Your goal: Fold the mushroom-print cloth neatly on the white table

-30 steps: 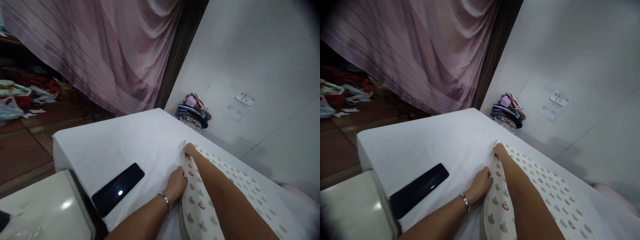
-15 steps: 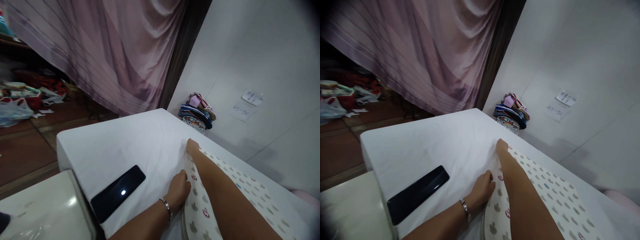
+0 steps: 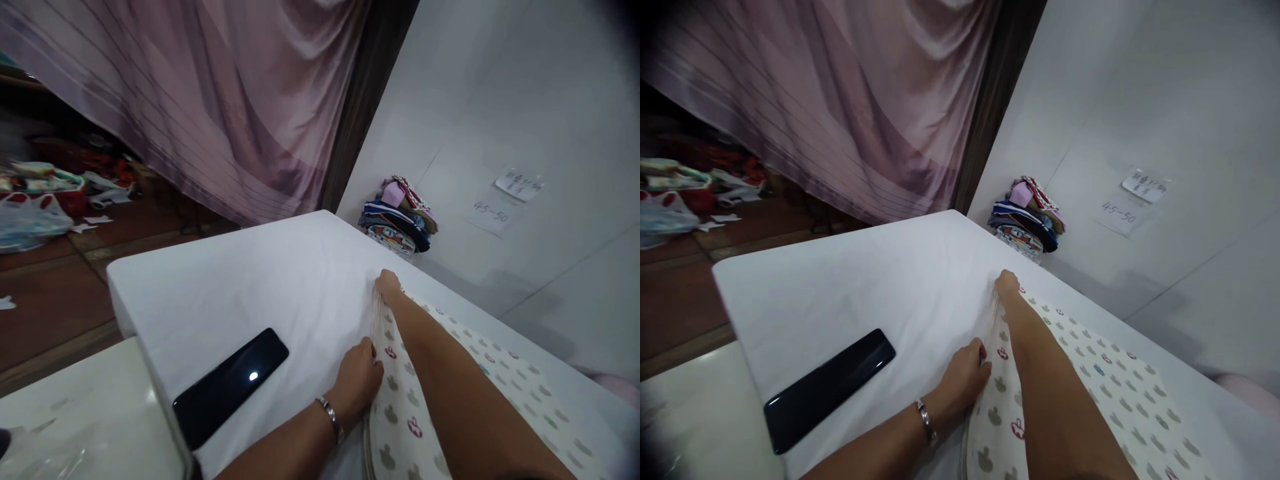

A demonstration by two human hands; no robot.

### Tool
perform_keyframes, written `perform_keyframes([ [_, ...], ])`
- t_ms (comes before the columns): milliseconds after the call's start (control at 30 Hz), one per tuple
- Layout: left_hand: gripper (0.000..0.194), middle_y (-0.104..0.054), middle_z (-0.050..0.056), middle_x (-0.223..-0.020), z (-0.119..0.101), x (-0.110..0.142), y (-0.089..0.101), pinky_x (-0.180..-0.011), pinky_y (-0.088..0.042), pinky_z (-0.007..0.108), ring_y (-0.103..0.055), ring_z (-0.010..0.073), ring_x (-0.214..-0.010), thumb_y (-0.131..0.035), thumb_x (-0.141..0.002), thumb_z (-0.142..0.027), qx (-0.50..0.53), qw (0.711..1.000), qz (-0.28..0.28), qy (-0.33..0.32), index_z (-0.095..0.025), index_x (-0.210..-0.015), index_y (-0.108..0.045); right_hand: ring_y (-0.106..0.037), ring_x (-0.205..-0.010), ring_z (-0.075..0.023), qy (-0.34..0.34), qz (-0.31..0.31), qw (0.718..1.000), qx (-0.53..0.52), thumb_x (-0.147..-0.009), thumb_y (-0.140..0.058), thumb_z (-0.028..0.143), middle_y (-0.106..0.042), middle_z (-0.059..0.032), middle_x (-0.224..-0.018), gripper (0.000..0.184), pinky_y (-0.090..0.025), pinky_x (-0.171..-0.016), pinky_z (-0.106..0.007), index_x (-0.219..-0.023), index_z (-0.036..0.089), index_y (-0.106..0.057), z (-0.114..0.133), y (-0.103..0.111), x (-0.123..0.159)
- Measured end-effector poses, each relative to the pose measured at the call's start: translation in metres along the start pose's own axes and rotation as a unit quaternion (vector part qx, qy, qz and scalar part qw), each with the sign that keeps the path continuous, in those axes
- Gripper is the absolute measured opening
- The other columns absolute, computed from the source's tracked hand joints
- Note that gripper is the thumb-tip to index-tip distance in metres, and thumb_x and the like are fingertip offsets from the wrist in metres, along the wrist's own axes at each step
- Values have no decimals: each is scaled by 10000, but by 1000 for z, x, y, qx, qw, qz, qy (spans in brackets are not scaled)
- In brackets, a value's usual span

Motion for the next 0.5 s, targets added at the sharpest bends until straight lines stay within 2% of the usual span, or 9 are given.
perform_keyframes([
  [200, 139, -622, 59, -890, 1, -2, -1, -690, -352, 292, -543, 196, -814, -463, -760, -193, -16, 1000, -6, 3, -202, -898, -479, -624, -973, -256, -19, -12, 997, -69, -760, -542, 139, -643, -204, -1046, 306, -471, -742, -261, -1045, 76, -635, -7, -2, -6],
  [333, 164, -624, 53, -883, 4, -4, -3, -682, -353, 284, -551, 192, -811, -479, -760, -195, -20, 1000, -16, 6, -203, -923, -466, -650, -839, -214, 0, 18, 990, -139, -811, -530, 218, -682, -166, -875, 237, -473, -684, -224, -940, 64, -655, -7, -6, -4],
  [400, 165, -624, 52, -880, 5, -6, -3, -681, -357, 284, -556, 195, -815, -475, -764, -190, -29, 999, -16, 4, -206, -927, -453, -650, -765, -170, 16, 32, 982, -183, -856, -471, 224, -688, -129, -845, 261, -480, -651, -202, -996, 78, -636, -8, -7, 3],
  [500, 155, -624, 53, -890, 4, -7, -2, -685, -367, 279, -566, 193, -830, -472, -768, -177, -37, 999, -12, 6, -206, -918, -445, -640, -782, -137, 37, 38, 969, -241, -888, -393, 198, -680, -104, -939, 339, -487, -664, -183, -1171, 94, -547, -13, -7, 21],
])
Point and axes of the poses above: each hand's wrist, its own x-axis away from the middle knuckle, its own y-axis out of the back of the hand, z = x × y, the point moved 10 cm from there along -x, towards the middle knuckle
